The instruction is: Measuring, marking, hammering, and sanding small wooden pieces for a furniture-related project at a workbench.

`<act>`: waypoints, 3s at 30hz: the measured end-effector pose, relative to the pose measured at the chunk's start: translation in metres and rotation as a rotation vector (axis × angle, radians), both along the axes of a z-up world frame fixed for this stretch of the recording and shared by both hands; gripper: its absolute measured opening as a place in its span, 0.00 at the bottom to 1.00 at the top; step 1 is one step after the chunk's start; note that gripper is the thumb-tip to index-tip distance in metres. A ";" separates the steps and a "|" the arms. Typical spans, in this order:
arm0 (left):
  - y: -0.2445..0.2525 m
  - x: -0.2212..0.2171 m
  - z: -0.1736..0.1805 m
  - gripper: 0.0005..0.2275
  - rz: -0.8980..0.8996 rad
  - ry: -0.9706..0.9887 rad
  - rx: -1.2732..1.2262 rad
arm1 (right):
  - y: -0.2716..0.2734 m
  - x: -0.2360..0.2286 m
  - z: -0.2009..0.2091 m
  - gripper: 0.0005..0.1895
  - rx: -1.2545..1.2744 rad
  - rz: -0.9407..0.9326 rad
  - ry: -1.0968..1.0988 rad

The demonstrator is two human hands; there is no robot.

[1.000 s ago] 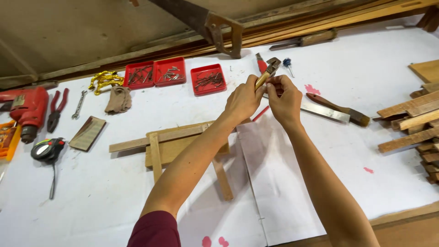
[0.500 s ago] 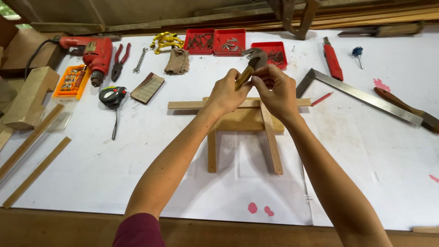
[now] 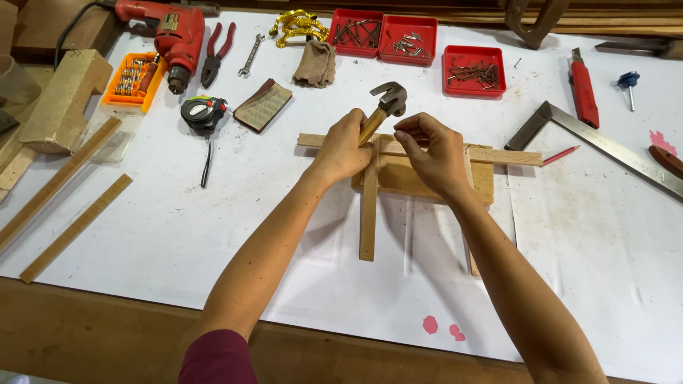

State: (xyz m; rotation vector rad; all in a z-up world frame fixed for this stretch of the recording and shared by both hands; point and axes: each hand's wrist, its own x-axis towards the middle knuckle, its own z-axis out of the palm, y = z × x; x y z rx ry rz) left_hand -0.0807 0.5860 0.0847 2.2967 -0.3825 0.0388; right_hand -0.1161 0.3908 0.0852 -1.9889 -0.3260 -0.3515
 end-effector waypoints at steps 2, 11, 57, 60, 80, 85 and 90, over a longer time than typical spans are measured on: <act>-0.001 0.006 -0.004 0.17 0.005 0.036 0.033 | 0.001 0.006 -0.008 0.06 0.001 -0.003 0.021; -0.004 0.016 -0.002 0.16 -0.013 0.082 0.080 | 0.006 0.015 -0.024 0.06 -0.019 -0.054 0.108; -0.001 0.018 -0.013 0.19 -0.034 0.080 0.137 | 0.019 0.029 -0.045 0.08 0.128 -0.021 0.178; -0.001 0.017 -0.013 0.19 -0.030 0.077 0.123 | 0.020 0.031 -0.047 0.08 0.136 -0.020 0.198; -0.002 0.017 -0.008 0.19 -0.019 0.157 0.133 | 0.026 0.029 -0.056 0.09 -0.020 -0.088 0.045; -0.001 0.017 -0.011 0.19 -0.021 0.127 0.113 | 0.029 0.028 -0.056 0.09 -0.073 -0.131 0.025; -0.001 0.019 -0.017 0.19 -0.025 0.088 0.111 | 0.031 0.027 -0.058 0.10 -0.111 -0.133 -0.059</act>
